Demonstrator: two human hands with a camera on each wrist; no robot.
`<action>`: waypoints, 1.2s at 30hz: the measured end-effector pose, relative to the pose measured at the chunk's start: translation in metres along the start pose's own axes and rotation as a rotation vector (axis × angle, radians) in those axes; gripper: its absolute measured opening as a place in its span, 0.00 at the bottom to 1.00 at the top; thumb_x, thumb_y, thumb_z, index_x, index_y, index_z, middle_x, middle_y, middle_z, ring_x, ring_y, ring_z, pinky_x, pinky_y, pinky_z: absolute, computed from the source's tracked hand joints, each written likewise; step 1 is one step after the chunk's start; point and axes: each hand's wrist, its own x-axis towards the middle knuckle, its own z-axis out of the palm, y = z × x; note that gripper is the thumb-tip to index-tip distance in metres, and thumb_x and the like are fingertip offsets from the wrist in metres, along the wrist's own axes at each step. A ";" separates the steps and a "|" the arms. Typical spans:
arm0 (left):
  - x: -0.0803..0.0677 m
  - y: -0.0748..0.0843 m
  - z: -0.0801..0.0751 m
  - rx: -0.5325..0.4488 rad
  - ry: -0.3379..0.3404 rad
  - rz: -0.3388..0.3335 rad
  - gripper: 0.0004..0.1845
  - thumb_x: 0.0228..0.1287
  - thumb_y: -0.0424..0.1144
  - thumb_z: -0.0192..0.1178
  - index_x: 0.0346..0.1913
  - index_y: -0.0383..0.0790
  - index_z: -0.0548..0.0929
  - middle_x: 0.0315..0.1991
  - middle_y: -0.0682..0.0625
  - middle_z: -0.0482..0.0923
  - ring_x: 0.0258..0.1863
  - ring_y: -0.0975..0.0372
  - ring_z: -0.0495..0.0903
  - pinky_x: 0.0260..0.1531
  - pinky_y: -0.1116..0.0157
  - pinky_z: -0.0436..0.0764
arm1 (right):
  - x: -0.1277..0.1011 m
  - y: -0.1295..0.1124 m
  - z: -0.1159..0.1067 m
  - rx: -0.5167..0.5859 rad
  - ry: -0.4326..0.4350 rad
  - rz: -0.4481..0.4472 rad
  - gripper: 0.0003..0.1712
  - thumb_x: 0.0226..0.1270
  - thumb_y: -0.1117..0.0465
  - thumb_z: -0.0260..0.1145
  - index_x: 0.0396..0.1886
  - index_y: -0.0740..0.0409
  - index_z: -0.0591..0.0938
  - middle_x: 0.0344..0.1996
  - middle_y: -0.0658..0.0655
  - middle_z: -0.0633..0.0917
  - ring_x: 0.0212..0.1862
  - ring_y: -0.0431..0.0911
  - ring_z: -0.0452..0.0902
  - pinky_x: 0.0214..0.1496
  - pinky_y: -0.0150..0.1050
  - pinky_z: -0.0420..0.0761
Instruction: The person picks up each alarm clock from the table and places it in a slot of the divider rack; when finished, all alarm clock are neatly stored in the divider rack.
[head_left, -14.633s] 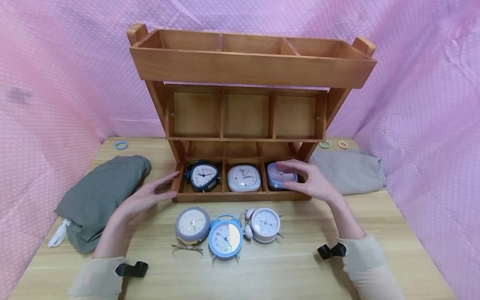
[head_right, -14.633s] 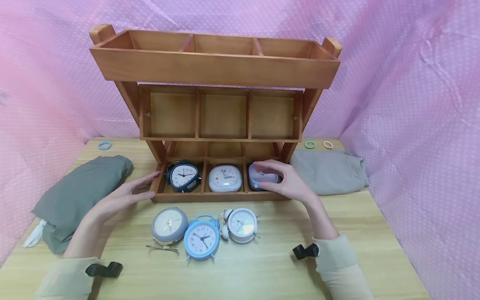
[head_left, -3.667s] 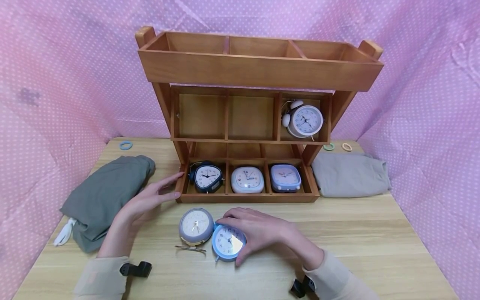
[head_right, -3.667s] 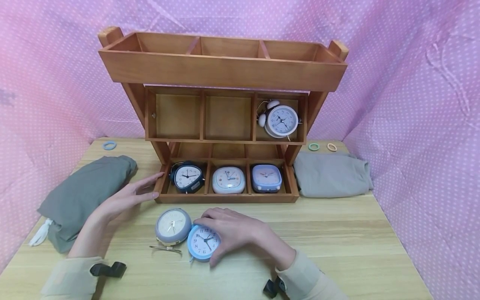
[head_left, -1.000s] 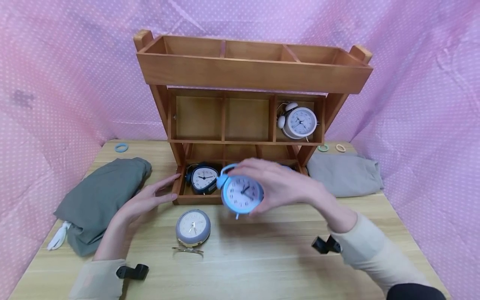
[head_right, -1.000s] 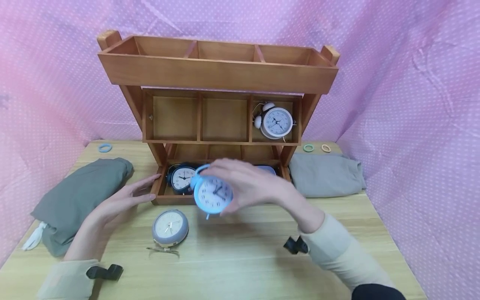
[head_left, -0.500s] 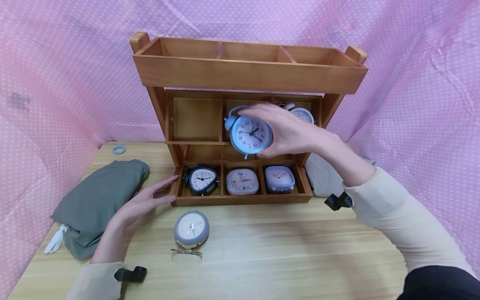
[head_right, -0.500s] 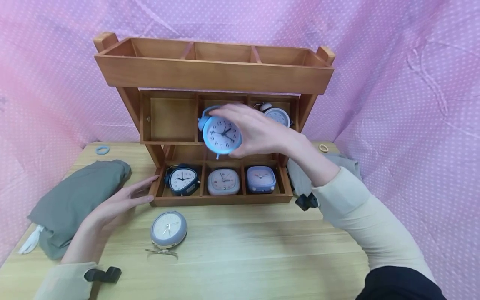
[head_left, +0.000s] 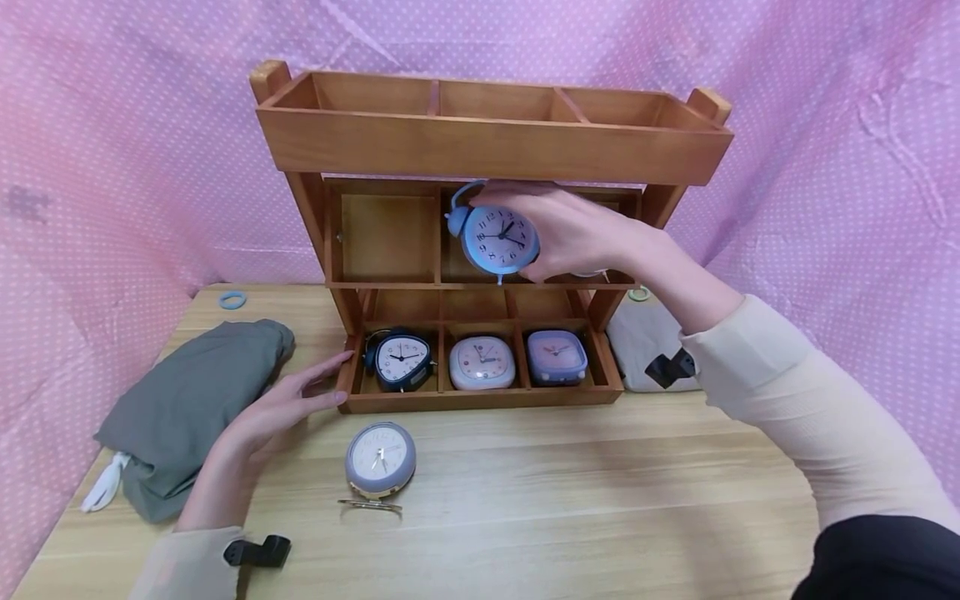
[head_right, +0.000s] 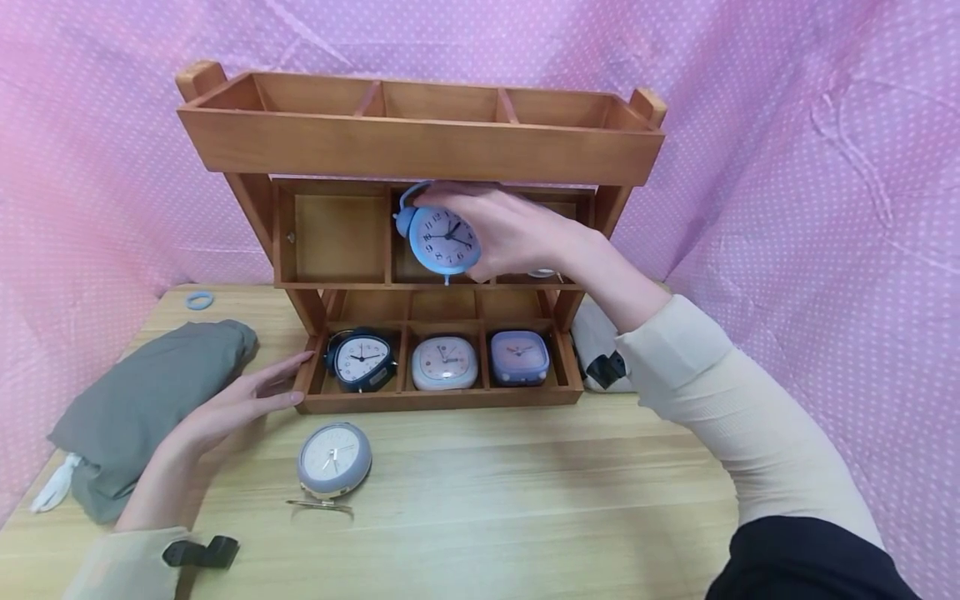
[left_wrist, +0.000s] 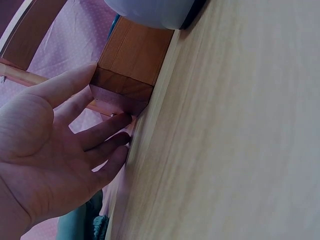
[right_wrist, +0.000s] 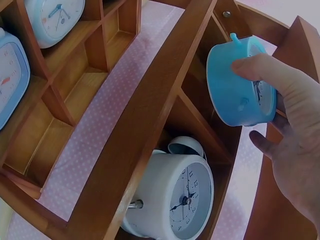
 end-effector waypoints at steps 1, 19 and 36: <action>0.000 0.000 0.000 -0.001 0.000 0.000 0.42 0.73 0.55 0.61 0.83 0.57 0.54 0.85 0.42 0.46 0.83 0.36 0.41 0.71 0.25 0.51 | 0.001 0.000 0.000 0.000 -0.004 -0.003 0.56 0.44 0.61 0.84 0.76 0.57 0.68 0.74 0.60 0.72 0.70 0.54 0.71 0.72 0.55 0.75; -0.001 0.001 0.000 0.007 0.006 0.014 0.41 0.74 0.54 0.61 0.83 0.57 0.55 0.85 0.41 0.47 0.83 0.36 0.42 0.72 0.26 0.50 | 0.010 0.001 0.000 -0.086 -0.073 -0.001 0.56 0.45 0.62 0.83 0.77 0.55 0.68 0.75 0.63 0.68 0.72 0.59 0.69 0.72 0.57 0.75; -0.001 0.001 0.001 0.000 0.002 0.009 0.41 0.74 0.54 0.61 0.83 0.56 0.54 0.85 0.41 0.46 0.83 0.36 0.41 0.72 0.26 0.50 | 0.010 0.000 0.000 -0.079 -0.087 -0.045 0.53 0.42 0.69 0.82 0.74 0.56 0.72 0.75 0.62 0.70 0.79 0.57 0.60 0.78 0.57 0.68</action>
